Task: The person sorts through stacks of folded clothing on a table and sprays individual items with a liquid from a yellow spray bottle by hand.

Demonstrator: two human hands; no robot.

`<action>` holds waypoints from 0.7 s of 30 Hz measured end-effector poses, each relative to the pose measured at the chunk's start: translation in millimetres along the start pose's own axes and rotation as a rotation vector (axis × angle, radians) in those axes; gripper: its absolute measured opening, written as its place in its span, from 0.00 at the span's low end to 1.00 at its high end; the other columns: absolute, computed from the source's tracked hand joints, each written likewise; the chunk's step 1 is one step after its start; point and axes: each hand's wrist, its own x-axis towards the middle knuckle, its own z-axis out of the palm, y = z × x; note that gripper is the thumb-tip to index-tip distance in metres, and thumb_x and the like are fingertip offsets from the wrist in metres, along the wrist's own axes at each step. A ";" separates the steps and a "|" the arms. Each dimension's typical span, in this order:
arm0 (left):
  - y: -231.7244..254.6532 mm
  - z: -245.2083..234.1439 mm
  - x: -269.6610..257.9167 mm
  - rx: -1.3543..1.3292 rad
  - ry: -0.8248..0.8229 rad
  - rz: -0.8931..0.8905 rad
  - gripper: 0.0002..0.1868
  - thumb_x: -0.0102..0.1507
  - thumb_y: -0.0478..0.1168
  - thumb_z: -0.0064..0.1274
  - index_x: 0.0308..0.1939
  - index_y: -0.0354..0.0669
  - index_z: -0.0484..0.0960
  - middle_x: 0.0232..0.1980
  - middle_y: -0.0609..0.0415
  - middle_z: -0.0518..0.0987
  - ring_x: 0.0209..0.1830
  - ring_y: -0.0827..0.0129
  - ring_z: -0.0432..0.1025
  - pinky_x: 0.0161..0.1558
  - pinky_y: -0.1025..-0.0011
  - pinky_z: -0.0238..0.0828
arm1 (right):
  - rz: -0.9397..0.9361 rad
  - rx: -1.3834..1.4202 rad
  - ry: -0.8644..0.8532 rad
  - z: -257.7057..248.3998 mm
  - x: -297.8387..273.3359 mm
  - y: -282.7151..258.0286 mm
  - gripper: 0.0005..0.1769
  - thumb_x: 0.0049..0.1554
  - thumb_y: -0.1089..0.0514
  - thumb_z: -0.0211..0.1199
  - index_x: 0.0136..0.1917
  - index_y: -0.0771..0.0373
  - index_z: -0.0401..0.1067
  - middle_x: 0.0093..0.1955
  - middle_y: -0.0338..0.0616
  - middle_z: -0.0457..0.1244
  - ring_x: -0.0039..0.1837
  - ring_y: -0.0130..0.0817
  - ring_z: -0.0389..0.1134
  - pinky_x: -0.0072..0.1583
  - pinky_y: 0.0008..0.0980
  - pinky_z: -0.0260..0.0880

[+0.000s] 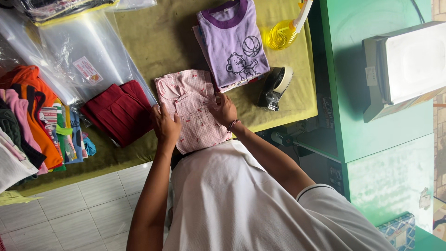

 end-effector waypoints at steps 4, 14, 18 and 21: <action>-17.7 13.3 17.6 -0.053 0.009 -0.044 0.33 0.53 0.36 0.65 0.62 0.34 0.72 0.56 0.40 0.71 0.59 0.43 0.68 0.61 0.51 0.62 | -0.074 -0.196 -0.010 -23.4 -8.1 -37.4 0.44 0.43 0.42 0.76 0.69 0.55 0.66 0.55 0.54 0.65 0.55 0.60 0.71 0.54 0.56 0.74; -4.5 -31.8 97.7 0.040 -0.030 0.341 0.35 0.50 0.34 0.70 0.60 0.31 0.75 0.63 0.34 0.71 0.62 0.41 0.69 0.62 0.49 0.64 | -1.071 -0.526 -0.041 -6.8 46.1 -99.0 0.68 0.30 0.25 0.80 0.74 0.59 0.60 0.74 0.65 0.51 0.75 0.61 0.51 0.73 0.56 0.51; 3.5 -29.0 105.0 -0.018 0.040 0.256 0.27 0.55 0.34 0.65 0.58 0.33 0.74 0.62 0.39 0.69 0.59 0.44 0.69 0.57 0.50 0.68 | -1.216 -0.527 -0.200 5.5 49.2 -80.6 0.38 0.50 0.36 0.69 0.64 0.60 0.67 0.57 0.51 0.60 0.53 0.46 0.66 0.51 0.43 0.70; -10.2 -16.4 97.5 -0.077 0.079 0.243 0.21 0.60 0.32 0.59 0.57 0.35 0.75 0.62 0.42 0.68 0.60 0.46 0.69 0.58 0.53 0.68 | -1.293 -0.459 0.078 17.5 48.0 -73.4 0.09 0.58 0.52 0.56 0.47 0.58 0.71 0.44 0.43 0.59 0.39 0.41 0.65 0.37 0.39 0.68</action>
